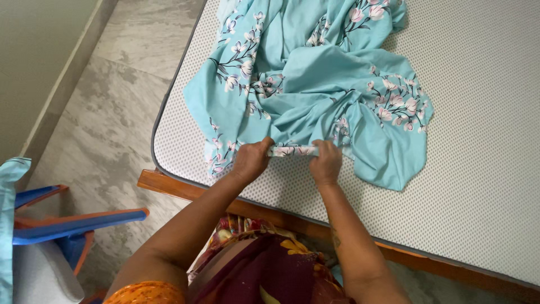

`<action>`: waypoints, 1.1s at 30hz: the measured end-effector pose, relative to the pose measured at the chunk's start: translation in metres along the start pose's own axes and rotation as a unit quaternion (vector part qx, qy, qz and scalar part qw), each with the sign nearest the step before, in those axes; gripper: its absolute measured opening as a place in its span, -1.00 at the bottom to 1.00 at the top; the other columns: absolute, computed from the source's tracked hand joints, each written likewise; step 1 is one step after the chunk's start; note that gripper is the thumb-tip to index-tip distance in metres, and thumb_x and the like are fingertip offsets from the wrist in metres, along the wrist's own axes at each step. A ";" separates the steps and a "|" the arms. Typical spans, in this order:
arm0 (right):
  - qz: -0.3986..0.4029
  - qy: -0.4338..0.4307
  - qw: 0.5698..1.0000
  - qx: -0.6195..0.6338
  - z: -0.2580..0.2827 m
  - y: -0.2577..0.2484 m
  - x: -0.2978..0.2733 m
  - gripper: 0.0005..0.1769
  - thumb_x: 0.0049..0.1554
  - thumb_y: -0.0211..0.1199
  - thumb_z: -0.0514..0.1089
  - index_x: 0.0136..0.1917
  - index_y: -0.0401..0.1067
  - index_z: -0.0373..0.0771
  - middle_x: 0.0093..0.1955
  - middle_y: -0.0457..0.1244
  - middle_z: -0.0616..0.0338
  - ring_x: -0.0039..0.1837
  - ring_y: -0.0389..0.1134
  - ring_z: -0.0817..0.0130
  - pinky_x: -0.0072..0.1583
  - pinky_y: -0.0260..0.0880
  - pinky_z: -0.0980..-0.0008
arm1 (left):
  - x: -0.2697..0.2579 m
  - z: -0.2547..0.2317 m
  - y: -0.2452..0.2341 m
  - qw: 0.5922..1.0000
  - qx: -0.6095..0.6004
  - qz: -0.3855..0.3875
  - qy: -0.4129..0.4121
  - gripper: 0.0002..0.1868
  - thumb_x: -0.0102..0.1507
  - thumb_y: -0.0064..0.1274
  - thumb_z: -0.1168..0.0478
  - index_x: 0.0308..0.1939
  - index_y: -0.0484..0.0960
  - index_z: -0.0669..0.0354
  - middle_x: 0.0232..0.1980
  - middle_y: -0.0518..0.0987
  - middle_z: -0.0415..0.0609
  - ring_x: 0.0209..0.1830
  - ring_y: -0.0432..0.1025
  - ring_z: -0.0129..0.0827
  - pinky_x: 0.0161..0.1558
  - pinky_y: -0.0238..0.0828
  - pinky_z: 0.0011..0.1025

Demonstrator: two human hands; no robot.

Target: The person unfolds a blue floral bedsheet on a mattress, smooths it out by hand, and tucks the edges and corners under the mattress and bed frame.

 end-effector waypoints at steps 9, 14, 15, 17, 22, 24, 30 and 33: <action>0.017 0.081 0.966 0.245 0.005 -0.012 0.029 -0.67 0.07 0.07 -0.42 0.11 0.42 -0.29 0.01 0.38 -0.08 0.12 0.46 -0.11 0.13 0.43 0.13 | 0.009 -0.016 -0.051 0.994 -0.015 -0.101 0.045 -0.77 0.13 0.10 0.44 -0.17 0.47 0.17 -0.37 0.60 0.08 -0.37 0.53 0.07 -0.32 0.42 -0.06; 0.095 -0.055 0.955 0.276 0.120 -0.054 0.047 -0.59 0.04 0.35 -0.26 0.16 0.38 -0.35 0.06 0.35 -0.17 0.12 0.41 -0.18 0.11 0.41 0.10 | 0.021 -0.054 -0.058 0.991 -0.123 -0.059 0.009 -0.71 0.12 0.22 0.34 -0.13 0.50 0.19 -0.39 0.59 0.14 -0.37 0.53 0.12 -0.35 0.43 -0.05; 0.094 -0.060 0.951 0.290 0.131 -0.064 0.048 -0.52 0.01 0.34 -0.24 0.19 0.36 -0.38 0.09 0.34 -0.19 0.14 0.40 -0.19 0.12 0.41 0.09 | 0.020 -0.059 -0.065 0.993 -0.109 -0.052 0.015 -0.71 0.10 0.22 0.34 -0.13 0.51 0.17 -0.39 0.59 0.12 -0.37 0.54 0.11 -0.35 0.43 -0.05; 0.098 -0.069 0.947 0.297 0.144 -0.074 0.049 -0.45 -0.01 0.34 -0.23 0.24 0.33 -0.42 0.10 0.33 -0.21 0.14 0.38 -0.22 0.11 0.40 0.09 | 0.019 -0.067 -0.076 0.996 -0.081 -0.036 0.027 -0.70 0.07 0.23 0.34 -0.14 0.54 0.13 -0.40 0.61 0.10 -0.39 0.55 0.08 -0.36 0.43 -0.07; 0.163 -0.004 0.956 0.245 0.140 -0.056 0.043 -0.75 0.05 0.31 -0.27 0.05 0.50 -0.28 -0.08 0.37 -0.03 0.00 0.43 -0.08 0.01 0.42 0.15 | 0.004 -0.087 -0.097 0.994 -0.041 -0.038 0.098 -0.70 0.05 0.29 0.28 -0.22 0.51 0.17 -0.37 0.61 0.06 -0.38 0.54 0.02 -0.35 0.40 -0.10; 0.137 -0.015 0.964 0.228 0.138 -0.062 0.048 -0.79 0.04 0.31 -0.27 0.00 0.50 -0.28 -0.08 0.38 -0.01 -0.02 0.44 -0.05 -0.01 0.42 0.15 | 0.005 -0.086 -0.103 0.993 -0.020 -0.025 0.110 -0.73 0.07 0.28 0.30 -0.22 0.52 0.18 -0.35 0.61 0.04 -0.34 0.53 -0.02 -0.27 0.39 -0.12; 0.119 -0.006 0.976 0.184 0.147 -0.081 0.061 -0.77 0.04 0.26 -0.33 0.01 0.52 -0.29 -0.07 0.40 0.00 -0.05 0.46 0.03 -0.03 0.43 0.19 | 0.000 -0.089 -0.156 0.961 0.004 -0.157 0.226 -0.75 0.14 0.10 0.41 -0.11 0.49 0.22 -0.12 0.61 0.09 0.00 0.55 -0.03 0.02 0.33 -0.17; 0.104 -0.033 0.980 0.164 0.159 -0.094 0.070 -0.75 0.03 0.23 -0.36 0.02 0.51 -0.30 -0.04 0.40 0.01 -0.02 0.47 0.03 -0.02 0.44 0.20 | 0.005 -0.072 -0.163 0.965 -0.089 -0.149 0.197 -0.74 0.17 0.07 0.44 -0.07 0.49 0.20 -0.14 0.62 0.09 -0.05 0.53 0.00 -0.01 0.38 -0.14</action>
Point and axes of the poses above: each hand's wrist, its own x-axis towards the middle knuckle, its own y-axis out of the palm, z = x × y, the point moved 9 cm from there along x, towards the middle knuckle
